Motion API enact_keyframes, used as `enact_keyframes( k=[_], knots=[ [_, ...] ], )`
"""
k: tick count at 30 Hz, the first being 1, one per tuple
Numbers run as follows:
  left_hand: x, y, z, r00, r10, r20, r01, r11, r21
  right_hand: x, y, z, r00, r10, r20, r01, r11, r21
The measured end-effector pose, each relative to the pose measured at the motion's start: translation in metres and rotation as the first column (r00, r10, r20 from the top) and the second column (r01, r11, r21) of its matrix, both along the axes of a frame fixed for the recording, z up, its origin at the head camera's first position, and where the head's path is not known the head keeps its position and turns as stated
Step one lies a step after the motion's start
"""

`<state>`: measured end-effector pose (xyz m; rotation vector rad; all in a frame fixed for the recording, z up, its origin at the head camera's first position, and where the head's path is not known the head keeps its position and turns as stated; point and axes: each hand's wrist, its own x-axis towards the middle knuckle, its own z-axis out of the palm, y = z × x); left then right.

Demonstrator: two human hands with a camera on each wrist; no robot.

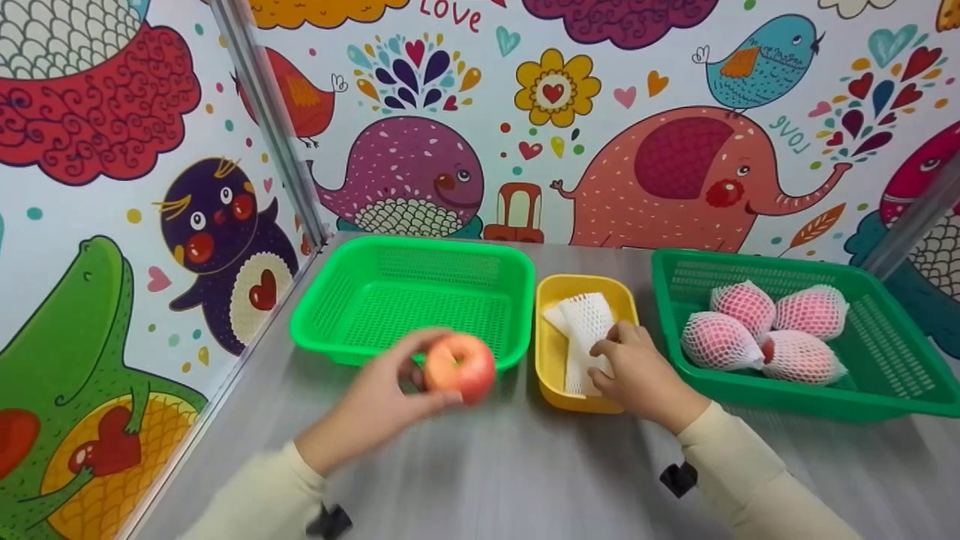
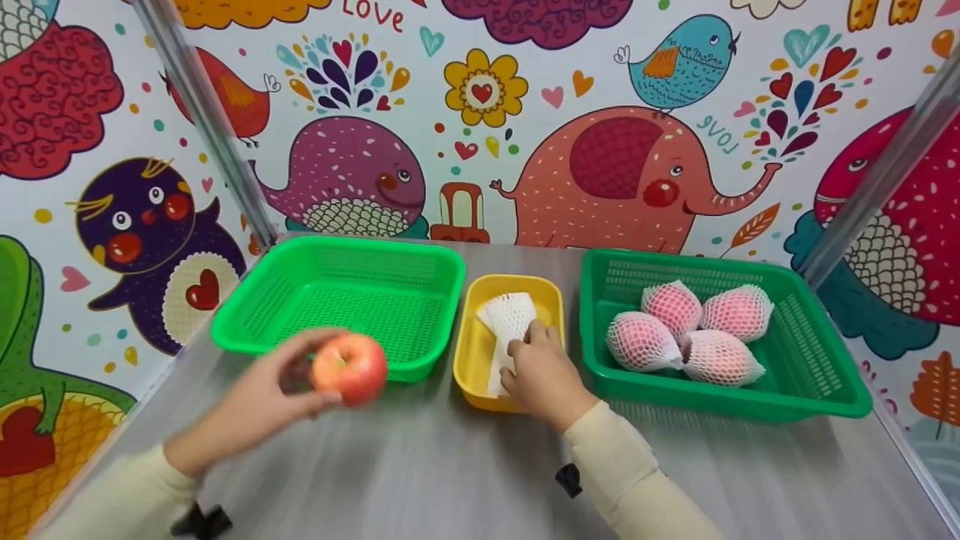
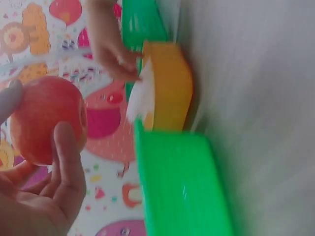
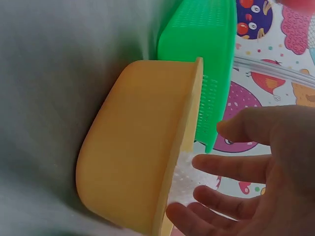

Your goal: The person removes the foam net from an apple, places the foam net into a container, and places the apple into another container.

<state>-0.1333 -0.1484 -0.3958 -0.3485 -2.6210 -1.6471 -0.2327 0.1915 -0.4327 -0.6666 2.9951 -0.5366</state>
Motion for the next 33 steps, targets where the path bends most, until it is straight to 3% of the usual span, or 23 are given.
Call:
enact_keyframes(
  k=[3,6,11,15,20,23,27,30,31,33],
  knots=[
    [-0.025,-0.022,0.015,0.997,0.064,-0.049,-0.068,0.996,-0.066,-0.005,-0.005,-0.002,1.000,0.005,0.021,-0.005,1.000,0.003],
    [-0.058,-0.042,0.021,0.991,0.112,-0.073,-0.122,0.982,-0.146,-0.009,-0.005,-0.004,0.997,0.039,0.070,-0.041,0.999,0.026],
    [-0.109,-0.077,0.018,0.983,0.183,-0.013,-0.180,0.948,-0.264,-0.008,-0.002,-0.009,0.980,0.112,0.163,-0.118,0.992,0.033],
    [-0.134,-0.104,0.014,0.980,0.192,0.058,-0.152,0.900,-0.409,-0.003,-0.001,-0.008,0.974,0.130,0.186,-0.132,0.991,-0.001],
    [-0.154,-0.119,0.004,0.986,0.119,0.113,-0.039,0.841,-0.540,0.005,0.002,-0.002,0.977,0.141,0.161,-0.141,0.990,-0.016],
    [-0.159,-0.119,-0.003,0.987,0.057,0.151,0.047,0.791,-0.610,0.012,0.002,0.002,0.979,0.162,0.125,-0.162,0.987,-0.012],
    [-0.159,-0.121,-0.005,0.973,0.025,0.228,0.148,0.690,-0.709,0.022,0.005,0.006,0.977,0.197,0.081,-0.196,0.980,-0.019],
    [-0.160,-0.120,-0.004,0.957,0.028,0.289,0.209,0.627,-0.751,0.028,0.009,0.009,0.979,0.194,0.067,-0.193,0.981,-0.021],
    [-0.160,-0.119,-0.004,0.952,0.029,0.305,0.225,0.609,-0.760,0.029,0.010,0.010,0.980,0.189,0.064,-0.188,0.982,-0.021],
    [-0.161,-0.116,-0.006,0.944,0.021,0.330,0.254,0.595,-0.762,0.031,0.013,0.011,0.983,0.173,0.058,-0.172,0.985,-0.016]
  ],
)
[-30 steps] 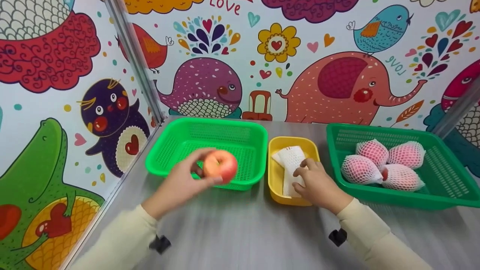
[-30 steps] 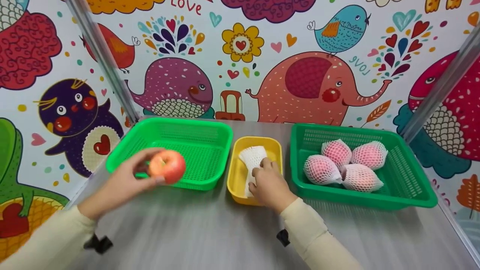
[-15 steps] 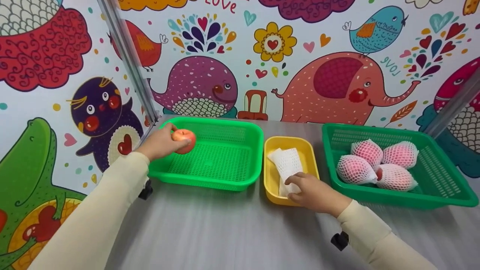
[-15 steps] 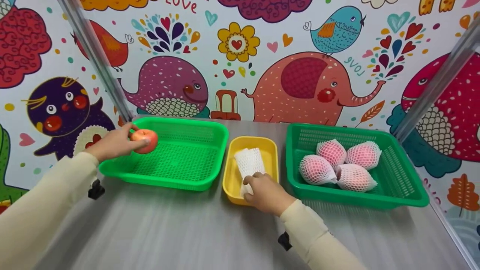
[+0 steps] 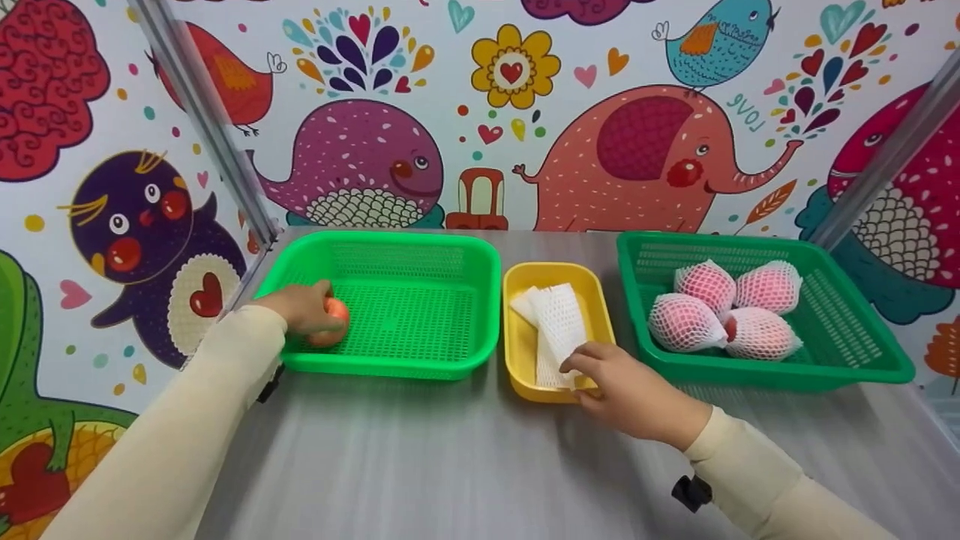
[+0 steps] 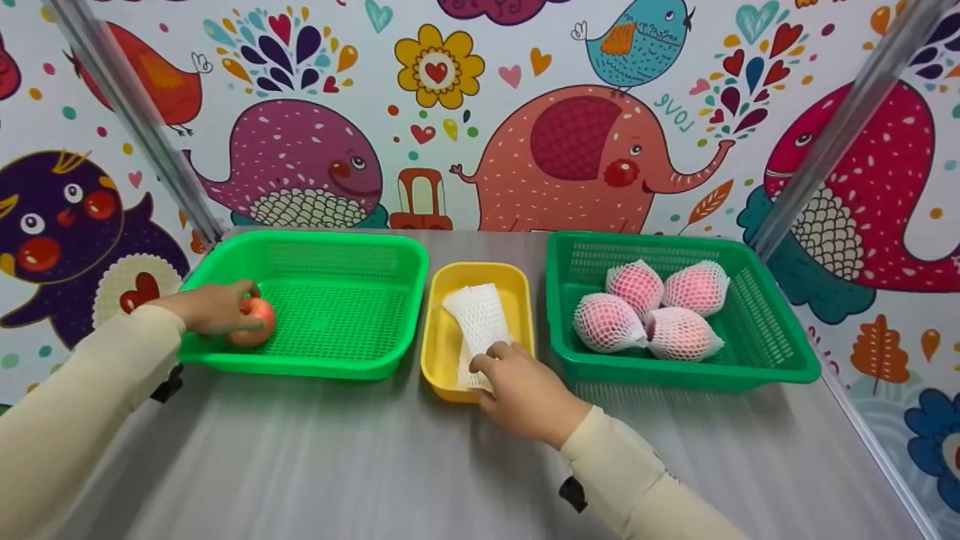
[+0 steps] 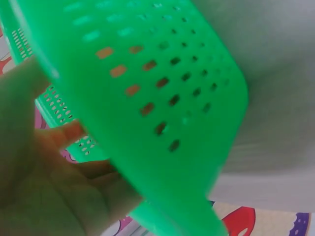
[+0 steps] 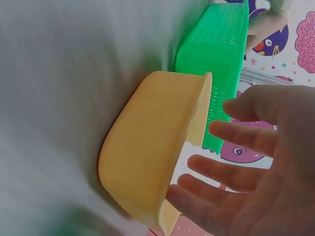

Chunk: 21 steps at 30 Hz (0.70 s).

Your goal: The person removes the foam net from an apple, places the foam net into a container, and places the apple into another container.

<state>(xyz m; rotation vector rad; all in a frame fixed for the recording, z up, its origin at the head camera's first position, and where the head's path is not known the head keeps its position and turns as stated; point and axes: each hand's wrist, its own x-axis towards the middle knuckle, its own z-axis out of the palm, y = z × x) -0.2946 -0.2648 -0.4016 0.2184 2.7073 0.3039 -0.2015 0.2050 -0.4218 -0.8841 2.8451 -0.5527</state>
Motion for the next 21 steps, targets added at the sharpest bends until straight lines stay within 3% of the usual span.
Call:
enact_keyframes(
  k=[8,10,13,15,17,19,21],
  knots=[
    [0.003,-0.001,-0.002,0.999,-0.003,0.033,0.002,1.000,0.007,-0.001,0.008,0.011,0.998,-0.058,-0.011,0.058,0.998,0.012],
    [0.005,-0.001,0.000,1.000,-0.019,-0.010,0.019,0.999,0.028,-0.002,0.011,0.018,0.998,-0.063,-0.017,0.063,0.998,0.000],
    [0.014,0.003,0.008,0.991,-0.027,-0.135,0.032,0.999,0.041,-0.004,0.019,0.030,0.997,-0.071,-0.042,0.070,0.997,-0.019],
    [0.026,0.010,0.016,0.970,-0.027,-0.242,0.042,0.997,0.059,-0.004,0.026,0.039,0.995,-0.084,-0.051,0.083,0.996,-0.029],
    [0.042,0.021,0.025,0.937,-0.019,-0.349,0.057,0.993,0.100,-0.005,0.034,0.048,0.992,-0.109,-0.059,0.108,0.994,-0.034],
    [0.064,0.036,0.032,0.894,-0.005,-0.449,0.089,0.982,0.166,-0.005,0.044,0.056,0.988,-0.141,-0.059,0.138,0.989,-0.052],
    [0.091,0.052,0.034,0.839,0.005,-0.545,0.143,0.963,0.230,-0.006,0.056,0.062,0.981,-0.179,-0.069,0.174,0.982,-0.070]
  ],
)
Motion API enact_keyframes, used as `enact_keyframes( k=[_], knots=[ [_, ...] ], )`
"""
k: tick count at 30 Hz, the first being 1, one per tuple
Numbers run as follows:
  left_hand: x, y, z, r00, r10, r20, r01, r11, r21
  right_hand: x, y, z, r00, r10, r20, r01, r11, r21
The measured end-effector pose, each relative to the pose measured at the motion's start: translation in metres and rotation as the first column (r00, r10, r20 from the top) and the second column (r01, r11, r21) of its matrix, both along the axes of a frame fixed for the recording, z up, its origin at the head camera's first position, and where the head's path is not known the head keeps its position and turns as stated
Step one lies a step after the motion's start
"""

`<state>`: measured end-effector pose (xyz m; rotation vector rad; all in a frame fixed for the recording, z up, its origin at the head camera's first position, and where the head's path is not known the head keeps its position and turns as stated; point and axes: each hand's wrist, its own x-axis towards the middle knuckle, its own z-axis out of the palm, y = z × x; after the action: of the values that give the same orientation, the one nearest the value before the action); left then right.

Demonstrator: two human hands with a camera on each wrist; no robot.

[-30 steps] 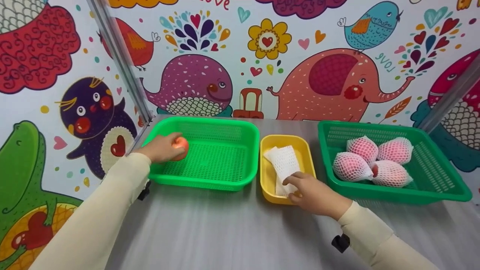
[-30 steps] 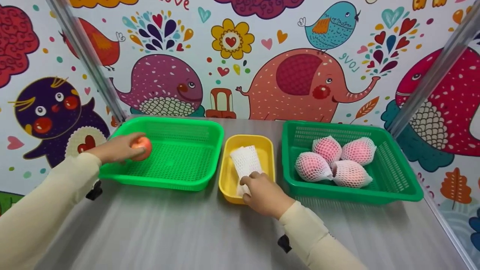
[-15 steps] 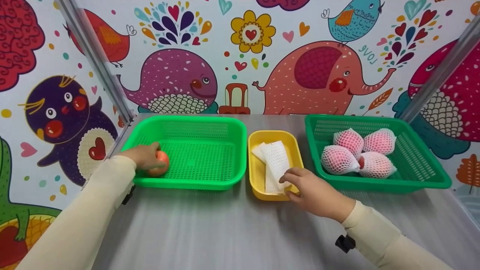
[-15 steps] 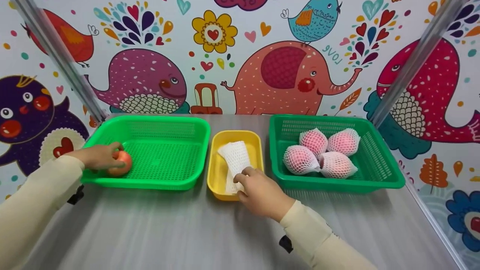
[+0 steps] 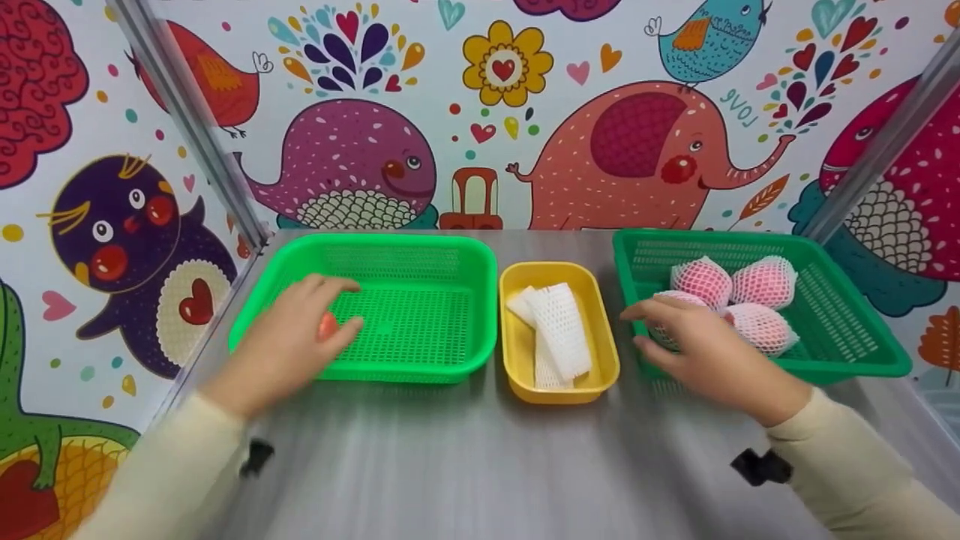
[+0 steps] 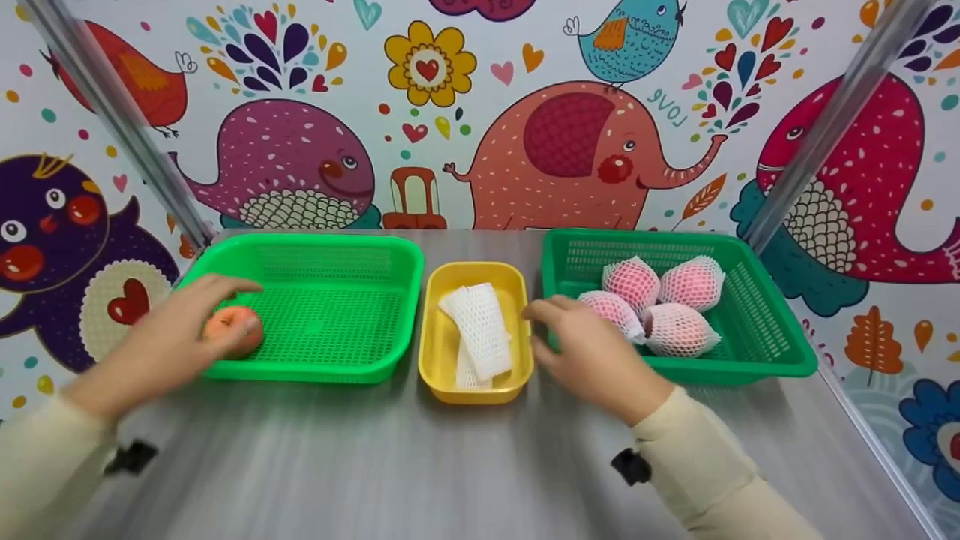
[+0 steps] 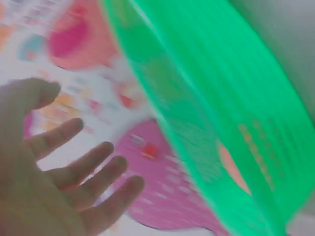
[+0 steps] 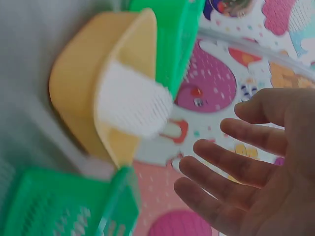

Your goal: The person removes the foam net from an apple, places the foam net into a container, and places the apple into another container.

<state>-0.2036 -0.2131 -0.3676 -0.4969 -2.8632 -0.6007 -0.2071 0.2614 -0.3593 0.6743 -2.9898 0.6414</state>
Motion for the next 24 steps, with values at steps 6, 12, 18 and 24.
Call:
enact_keyframes(
  k=[6,12,18,24],
  knots=[
    [0.093,0.038,-0.010,0.984,-0.091,-0.156,0.116,0.980,0.160,-0.016,0.048,0.017,0.995,-0.094,0.023,0.094,0.996,-0.009],
    [0.142,0.046,-0.021,0.992,-0.113,-0.050,0.123,0.949,0.290,-0.048,0.102,0.021,0.971,-0.192,0.141,0.183,0.980,0.073],
    [0.153,0.039,-0.034,0.996,-0.095,0.004,0.088,0.937,0.337,-0.074,0.147,0.006,0.918,-0.250,0.309,0.177,0.953,0.246],
    [0.162,0.044,-0.045,0.999,-0.042,0.008,0.036,0.924,0.381,-0.082,0.174,-0.004,0.752,-0.332,0.570,0.126,0.920,0.370]
  ],
)
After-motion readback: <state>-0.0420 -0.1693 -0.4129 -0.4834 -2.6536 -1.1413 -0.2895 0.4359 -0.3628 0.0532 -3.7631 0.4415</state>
